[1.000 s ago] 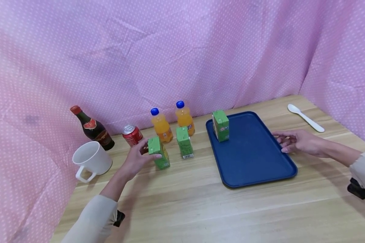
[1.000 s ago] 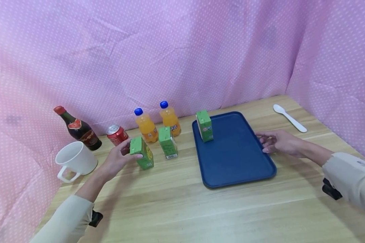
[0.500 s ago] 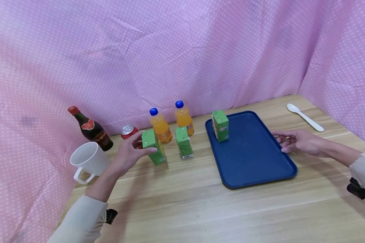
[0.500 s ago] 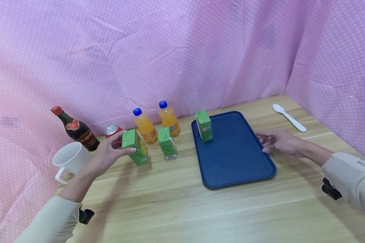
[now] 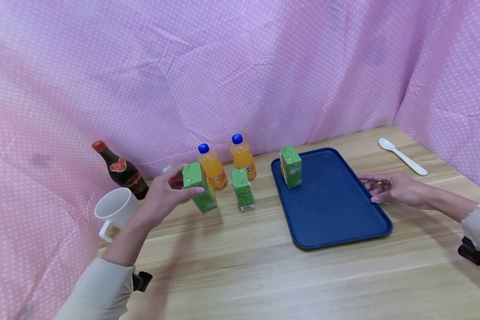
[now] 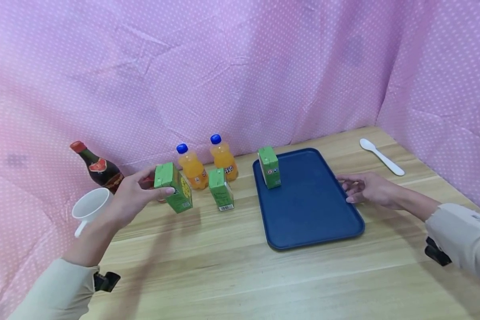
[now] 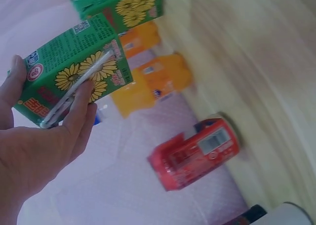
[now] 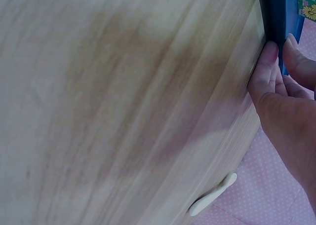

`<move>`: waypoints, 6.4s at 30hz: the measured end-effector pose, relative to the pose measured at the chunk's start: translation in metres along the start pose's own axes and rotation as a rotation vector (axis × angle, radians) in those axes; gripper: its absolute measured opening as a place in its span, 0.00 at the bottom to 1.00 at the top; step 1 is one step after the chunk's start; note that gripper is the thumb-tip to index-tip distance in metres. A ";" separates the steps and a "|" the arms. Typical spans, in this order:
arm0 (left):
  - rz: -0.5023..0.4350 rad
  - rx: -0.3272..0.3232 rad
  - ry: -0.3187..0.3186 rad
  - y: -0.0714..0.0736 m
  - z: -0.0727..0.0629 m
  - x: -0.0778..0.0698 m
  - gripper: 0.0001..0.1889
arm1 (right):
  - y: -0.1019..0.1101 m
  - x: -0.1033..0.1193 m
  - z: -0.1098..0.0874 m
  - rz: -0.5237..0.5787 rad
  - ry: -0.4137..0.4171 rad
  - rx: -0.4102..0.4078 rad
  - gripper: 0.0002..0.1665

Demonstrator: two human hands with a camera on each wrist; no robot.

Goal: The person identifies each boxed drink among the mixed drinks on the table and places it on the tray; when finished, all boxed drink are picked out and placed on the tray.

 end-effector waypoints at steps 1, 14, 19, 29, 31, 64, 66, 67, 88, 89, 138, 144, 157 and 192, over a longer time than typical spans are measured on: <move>0.005 -0.001 0.001 0.002 0.000 -0.002 0.40 | 0.000 0.000 -0.001 0.002 0.005 -0.003 0.43; -0.003 -0.008 -0.021 0.028 0.009 -0.048 0.37 | -0.001 0.003 -0.001 0.032 0.015 0.012 0.42; -0.050 -0.010 -0.043 0.026 0.020 -0.071 0.34 | -0.002 0.002 -0.002 0.033 0.010 0.011 0.42; -0.145 0.024 -0.063 0.005 0.042 -0.107 0.29 | -0.002 0.003 0.000 0.014 0.003 -0.014 0.40; -0.180 0.032 -0.069 -0.001 0.047 -0.114 0.28 | -0.002 0.003 0.000 0.011 0.001 -0.014 0.40; -0.357 0.090 -0.191 -0.074 0.101 -0.210 0.26 | -0.001 0.003 -0.001 0.042 -0.071 0.013 0.45; -0.357 0.098 -0.190 -0.080 0.102 -0.216 0.26 | -0.001 0.003 -0.001 0.044 -0.070 0.014 0.45; -0.358 0.098 -0.188 -0.083 0.103 -0.218 0.26 | -0.002 0.003 0.000 0.044 -0.071 0.016 0.45; -0.336 0.057 -0.109 -0.138 0.124 -0.235 0.23 | -0.001 0.005 0.001 0.006 -0.054 0.008 0.45; -0.332 0.050 -0.101 -0.141 0.125 -0.235 0.23 | -0.001 0.006 0.001 0.005 -0.054 0.008 0.44; -0.154 -0.051 0.109 -0.232 0.141 -0.197 0.30 | 0.002 0.003 0.000 0.001 -0.090 0.007 0.44; -0.126 -0.051 0.103 -0.243 0.141 -0.193 0.34 | 0.001 0.003 0.000 -0.014 -0.092 0.004 0.43; -0.123 -0.080 0.053 -0.262 0.140 -0.187 0.31 | 0.001 0.004 -0.001 0.001 -0.106 0.010 0.44; 0.068 0.046 -0.122 -0.200 0.102 -0.219 0.51 | -0.001 0.004 -0.002 0.018 -0.093 0.000 0.45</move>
Point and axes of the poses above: each hand's wrist, its own z-axis towards the middle knuckle, its own y-axis out of the back of the hand, x = y × z, the point moved 5 cm from there along z, towards the middle knuckle, and after that the axes turned 9 degrees about z, right-handed, at the moved point
